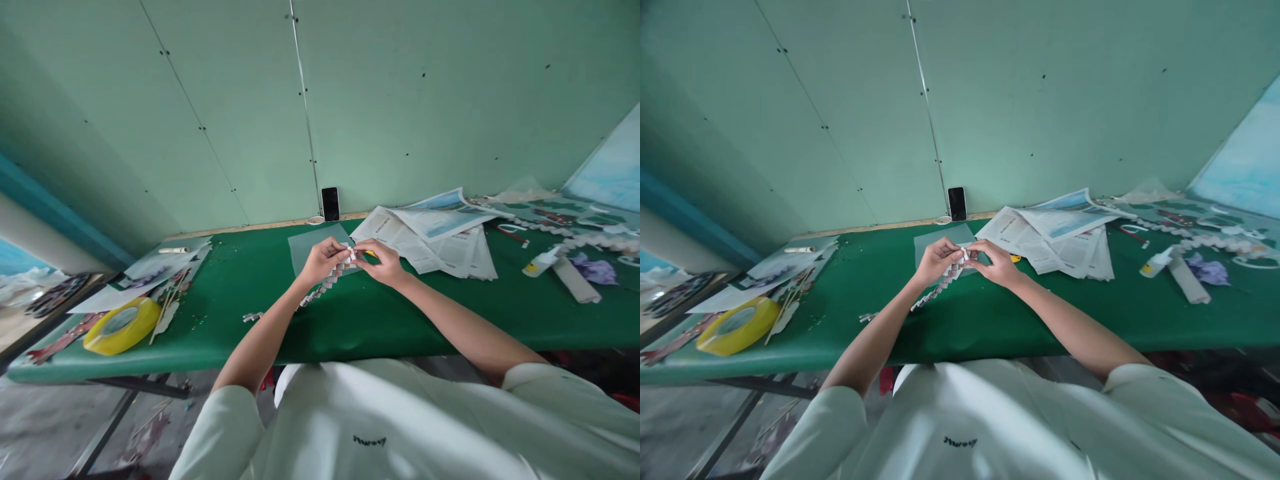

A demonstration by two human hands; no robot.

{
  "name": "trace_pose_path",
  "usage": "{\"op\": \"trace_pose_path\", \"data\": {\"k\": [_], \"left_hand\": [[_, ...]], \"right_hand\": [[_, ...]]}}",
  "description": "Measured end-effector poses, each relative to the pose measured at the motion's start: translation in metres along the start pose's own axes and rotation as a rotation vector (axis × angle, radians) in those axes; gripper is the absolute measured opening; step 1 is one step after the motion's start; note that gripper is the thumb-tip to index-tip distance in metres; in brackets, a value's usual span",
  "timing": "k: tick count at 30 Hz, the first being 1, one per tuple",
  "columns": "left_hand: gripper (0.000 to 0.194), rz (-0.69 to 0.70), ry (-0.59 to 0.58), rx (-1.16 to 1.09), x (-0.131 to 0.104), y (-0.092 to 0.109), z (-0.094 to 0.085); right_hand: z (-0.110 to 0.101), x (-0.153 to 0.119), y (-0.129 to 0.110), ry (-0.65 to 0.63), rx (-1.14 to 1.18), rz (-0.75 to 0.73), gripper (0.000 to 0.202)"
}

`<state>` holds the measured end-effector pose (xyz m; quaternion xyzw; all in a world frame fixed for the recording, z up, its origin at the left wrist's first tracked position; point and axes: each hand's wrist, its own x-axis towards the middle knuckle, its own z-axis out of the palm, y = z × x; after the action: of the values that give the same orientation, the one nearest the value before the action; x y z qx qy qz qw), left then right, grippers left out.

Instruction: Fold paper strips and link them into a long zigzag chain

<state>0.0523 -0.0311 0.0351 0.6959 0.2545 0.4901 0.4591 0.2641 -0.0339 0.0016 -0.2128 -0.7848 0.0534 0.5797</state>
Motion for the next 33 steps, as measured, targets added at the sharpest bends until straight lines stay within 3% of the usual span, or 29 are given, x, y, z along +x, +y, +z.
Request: {"op": "trace_pose_path", "data": {"k": [5,14,27,33], "left_hand": [[0.046,-0.008,-0.027,-0.013,-0.001,-0.003,-0.001],[0.045,0.058,0.008,-0.008,0.001,-0.011,-0.001],[0.046,-0.039,0.041,0.042,0.0,0.004,-0.006],[0.04,-0.034,-0.077,0.203,0.003,0.009,-0.018]], "right_hand": [[0.003,-0.002,0.0,0.027,0.026,0.068,0.034],[0.005,-0.001,-0.003,0.065,0.075,0.056,0.027],[0.002,0.004,-0.003,0.016,0.054,0.04,0.021],[0.001,0.002,-0.002,-0.029,0.051,0.017,0.02]]}}
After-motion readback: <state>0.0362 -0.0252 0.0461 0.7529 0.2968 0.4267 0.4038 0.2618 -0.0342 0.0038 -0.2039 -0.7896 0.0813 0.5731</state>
